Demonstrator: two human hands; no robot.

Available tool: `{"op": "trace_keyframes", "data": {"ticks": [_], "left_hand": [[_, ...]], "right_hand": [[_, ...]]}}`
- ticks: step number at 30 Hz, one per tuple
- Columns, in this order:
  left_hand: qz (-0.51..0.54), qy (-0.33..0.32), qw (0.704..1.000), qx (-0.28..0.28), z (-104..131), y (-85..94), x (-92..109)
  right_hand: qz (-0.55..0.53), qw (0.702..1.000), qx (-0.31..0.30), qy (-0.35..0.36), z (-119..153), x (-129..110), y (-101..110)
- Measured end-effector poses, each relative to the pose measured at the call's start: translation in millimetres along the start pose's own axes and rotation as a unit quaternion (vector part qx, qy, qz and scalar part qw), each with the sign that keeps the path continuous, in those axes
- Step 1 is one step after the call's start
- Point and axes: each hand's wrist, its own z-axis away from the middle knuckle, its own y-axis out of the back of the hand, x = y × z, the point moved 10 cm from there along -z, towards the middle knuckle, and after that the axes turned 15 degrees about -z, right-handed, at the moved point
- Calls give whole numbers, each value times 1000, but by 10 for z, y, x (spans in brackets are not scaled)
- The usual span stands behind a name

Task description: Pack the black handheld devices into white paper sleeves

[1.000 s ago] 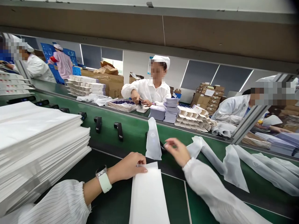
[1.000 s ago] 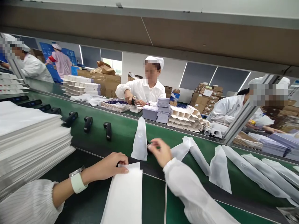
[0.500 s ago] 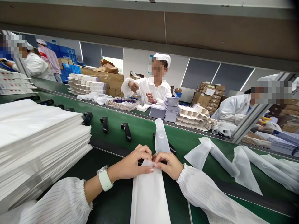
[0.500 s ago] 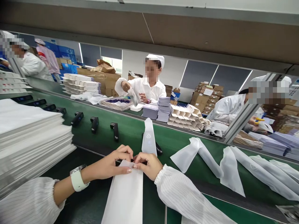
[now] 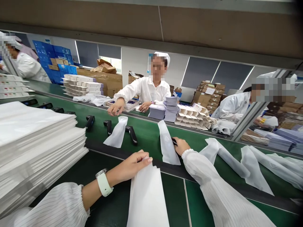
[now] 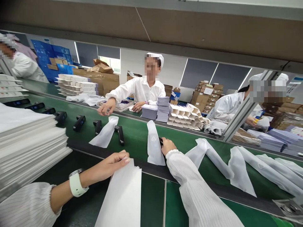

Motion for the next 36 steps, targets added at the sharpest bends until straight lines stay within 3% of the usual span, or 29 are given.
{"op": "trace_keyframes", "data": {"ticks": [4,7,9,11,13,16,19,22,26,28,33,35,36], "left_hand": [[36,-22,999,-28,11,-50,28],[56,-37,997,-48,27,-83,81],[38,-38,997,-59,35,-99,120],[17,-41,997,-63,39,-102,168],[6,-46,997,-58,38,-96,208],[7,-57,998,-39,33,-86,226],[23,-64,997,-18,32,-74,217],[58,-54,997,7,23,-27,204],[124,-8,988,89,4,163,171],[142,9,981,129,7,262,177],[157,39,973,163,31,379,202],[130,41,975,175,47,424,191],[100,43,977,185,60,456,169]], "right_hand": [[-103,992,68,-8,-89,-25,316],[-219,974,48,16,-31,-344,357],[-350,936,-31,25,114,-666,159],[-474,871,-132,12,343,-996,-151],[-525,827,-201,-6,583,-1233,-437],[-544,800,-253,-13,838,-1401,-732],[-553,787,-273,-18,939,-1414,-877],[-550,790,-270,-30,934,-1334,-937],[-427,858,-278,61,965,-1315,-955],[-355,878,-301,112,1090,-1361,-1012],[-321,861,-373,131,1407,-1505,-1189],[-320,887,-321,88,1196,-1405,-1078],[-316,910,-260,67,990,-1306,-924]]}}
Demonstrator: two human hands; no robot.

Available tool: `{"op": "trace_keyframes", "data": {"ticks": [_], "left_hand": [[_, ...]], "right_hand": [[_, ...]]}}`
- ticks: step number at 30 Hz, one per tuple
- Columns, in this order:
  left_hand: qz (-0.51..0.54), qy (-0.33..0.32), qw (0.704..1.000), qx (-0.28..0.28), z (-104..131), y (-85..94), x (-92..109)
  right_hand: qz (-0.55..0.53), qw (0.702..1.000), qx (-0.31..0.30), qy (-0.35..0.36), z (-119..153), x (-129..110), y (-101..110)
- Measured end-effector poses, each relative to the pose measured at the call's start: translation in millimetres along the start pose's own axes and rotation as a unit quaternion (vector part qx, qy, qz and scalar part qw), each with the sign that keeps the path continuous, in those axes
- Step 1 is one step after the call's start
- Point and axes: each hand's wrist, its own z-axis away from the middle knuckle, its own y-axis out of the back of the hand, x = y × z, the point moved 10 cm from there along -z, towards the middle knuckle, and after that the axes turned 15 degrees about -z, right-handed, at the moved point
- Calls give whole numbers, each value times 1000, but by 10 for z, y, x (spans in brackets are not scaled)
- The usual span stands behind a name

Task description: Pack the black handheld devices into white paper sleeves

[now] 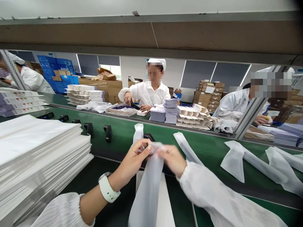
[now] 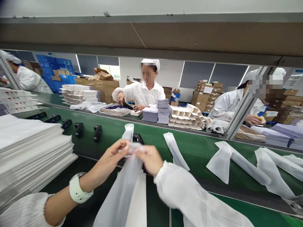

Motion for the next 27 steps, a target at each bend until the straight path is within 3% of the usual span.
{"op": "trace_keyframes", "data": {"ticks": [2,4,7,9,11,13,16,17,18,23,27], "left_hand": [[-95,-12,995,-9,-3,21,-55],[-209,-13,972,-103,22,-121,-193],[-317,-11,909,-270,164,-372,-456],[-346,-18,891,-292,193,-405,-527],[-357,-29,893,-274,167,-392,-528],[-355,-38,897,-258,135,-380,-513],[-343,-59,907,-237,99,-357,-469],[-339,-64,909,-233,96,-348,-457],[-334,-66,912,-231,98,-339,-450],[-254,-59,948,-182,110,-214,-336],[-218,-115,956,-162,131,-190,-132]], "right_hand": [[66,983,169,16,-125,-122,706],[245,913,327,17,-143,-325,1406],[342,866,364,-3,-216,-407,1927],[380,851,362,-16,-192,-373,1987],[416,834,362,-10,-114,-346,1832],[435,850,296,16,-102,-278,1433],[370,929,24,-4,-113,114,535],[339,939,-49,-19,-52,237,286],[318,944,-84,-32,12,323,129],[292,956,-28,12,138,289,37],[232,972,-43,5,141,284,33]]}}
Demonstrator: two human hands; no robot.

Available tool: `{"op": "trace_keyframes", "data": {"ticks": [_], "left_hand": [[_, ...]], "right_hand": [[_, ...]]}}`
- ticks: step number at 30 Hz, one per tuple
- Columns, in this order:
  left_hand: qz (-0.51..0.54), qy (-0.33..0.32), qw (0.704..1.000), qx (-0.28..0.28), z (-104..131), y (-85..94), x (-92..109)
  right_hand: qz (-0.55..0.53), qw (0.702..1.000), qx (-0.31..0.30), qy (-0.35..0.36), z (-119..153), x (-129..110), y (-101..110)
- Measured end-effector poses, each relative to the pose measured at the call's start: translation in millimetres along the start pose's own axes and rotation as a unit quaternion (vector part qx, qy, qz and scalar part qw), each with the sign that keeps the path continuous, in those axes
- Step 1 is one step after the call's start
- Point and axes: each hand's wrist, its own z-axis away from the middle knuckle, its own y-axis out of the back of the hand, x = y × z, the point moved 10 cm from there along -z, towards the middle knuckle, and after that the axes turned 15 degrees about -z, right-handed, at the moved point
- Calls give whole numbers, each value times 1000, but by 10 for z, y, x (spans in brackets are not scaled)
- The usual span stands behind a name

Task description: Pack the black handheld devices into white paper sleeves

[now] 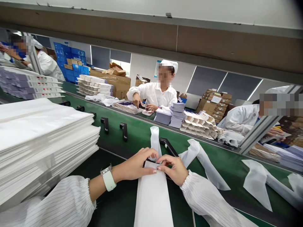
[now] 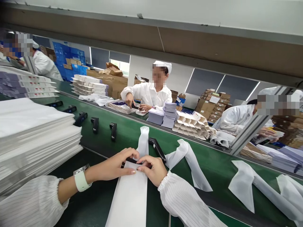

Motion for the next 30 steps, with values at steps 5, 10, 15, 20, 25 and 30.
{"op": "trace_keyframes", "data": {"ticks": [5,10,15,20,25,30], "left_hand": [[45,-18,999,-16,-12,2,93],[139,-36,990,-5,-17,22,188],[118,3,993,-26,-23,-96,95],[98,-21,994,-49,-30,-139,150],[106,-20,993,-56,-45,-183,143],[121,4,992,-38,-54,-237,89]], "right_hand": [[-86,988,-108,-61,3,142,-134],[42,999,-12,-26,-223,137,335],[224,943,211,-128,-231,550,1069],[41,967,236,-88,-249,362,1135],[-404,903,139,41,-299,-365,661],[-425,902,79,-7,-292,-410,394]]}}
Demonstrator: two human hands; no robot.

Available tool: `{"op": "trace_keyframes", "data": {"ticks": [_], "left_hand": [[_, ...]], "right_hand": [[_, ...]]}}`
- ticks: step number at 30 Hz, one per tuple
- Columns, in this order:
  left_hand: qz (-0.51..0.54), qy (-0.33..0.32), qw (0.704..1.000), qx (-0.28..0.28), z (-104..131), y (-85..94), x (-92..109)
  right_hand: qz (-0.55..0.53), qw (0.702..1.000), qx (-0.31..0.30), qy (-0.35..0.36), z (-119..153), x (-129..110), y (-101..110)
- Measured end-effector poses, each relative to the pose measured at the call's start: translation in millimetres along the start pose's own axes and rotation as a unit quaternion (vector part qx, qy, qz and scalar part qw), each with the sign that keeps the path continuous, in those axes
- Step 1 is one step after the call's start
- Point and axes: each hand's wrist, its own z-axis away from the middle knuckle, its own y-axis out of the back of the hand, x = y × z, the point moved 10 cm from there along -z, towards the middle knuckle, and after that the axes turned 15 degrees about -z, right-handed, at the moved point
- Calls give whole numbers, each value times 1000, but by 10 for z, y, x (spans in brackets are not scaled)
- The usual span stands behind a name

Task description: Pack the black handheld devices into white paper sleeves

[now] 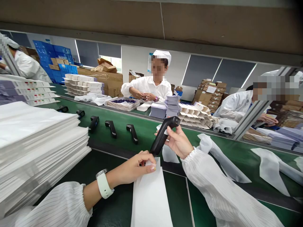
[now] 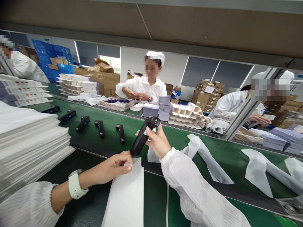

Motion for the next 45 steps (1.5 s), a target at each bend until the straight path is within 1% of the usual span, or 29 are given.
{"op": "trace_keyframes", "data": {"ticks": [5,8,11,13,16,18,19,20,21,22,23,24,25,26,27,28,29,30,31,32,33,35,37,38,40,41,42,43,45], "left_hand": [[29,-1,999,21,-47,0,45],[65,-3,998,25,-65,10,90],[112,-1,993,27,-68,53,136],[142,14,988,56,-65,157,134],[157,40,978,130,-43,380,106],[160,44,974,153,-33,458,121],[157,43,975,154,-33,469,138],[149,41,976,154,-33,473,156],[133,40,978,155,-31,475,167],[107,43,980,162,-24,486,167],[75,48,980,175,-10,511,155],[41,56,979,190,8,541,130],[9,66,979,195,23,555,94],[-24,74,981,179,25,534,50],[-54,80,986,138,15,462,-4],[-82,87,990,75,6,346,-70],[-109,94,990,-1,11,200,-145],[-133,101,984,-70,36,67,-224],[-153,109,975,-118,65,-28,-296],[-172,117,968,-142,84,-77,-356],[-189,122,964,-145,88,-88,-396],[-210,122,962,-125,64,-65,-429],[-215,117,964,-100,32,-32,-437],[-214,115,966,-88,18,-18,-441],[-209,110,969,-70,-3,1,-455],[-206,109,970,-65,-10,3,-464],[-203,107,971,-62,-14,0,-472],[-201,106,972,-59,-16,-2,-478],[-200,107,972,-58,-13,-5,-477]], "right_hand": [[-2,999,24,24,-32,-128,198],[-2,1000,13,25,-31,-127,163],[14,999,-31,-2,-14,0,27],[65,995,-71,-27,19,123,-69],[163,970,-172,-56,152,330,-272],[186,951,-237,-77,281,470,-407],[183,946,-252,-93,330,533,-442],[174,946,-249,-108,348,580,-439],[163,953,-225,-117,324,597,-387],[153,964,-181,-117,260,579,-282],[145,976,-122,-105,167,516,-129],[147,985,-52,-77,59,404,71],[173,984,24,-35,-45,240,303],[219,971,97,15,-129,37,533],[277,946,158,63,-190,-176,735],[338,914,203,100,-235,-369,896],[388,884,232,123,-272,-519,1022],[426,860,247,133,-304,-620,1120],[450,847,250,134,-330,-671,1189],[466,840,244,130,-343,-679,1230],[483,834,234,127,-340,-659,1232],[507,829,201,122,-301,-533,1135],[514,839,145,103,-238,-287,930],[510,851,95,80,-201,-107,787],[494,869,-30,26,-73,291,462],[487,869,-84,5,18,459,318],[487,865,-120,-6,108,581,213],[493,860,-134,-5,180,649,152],[515,849,-118,12,259,673,125]]}}
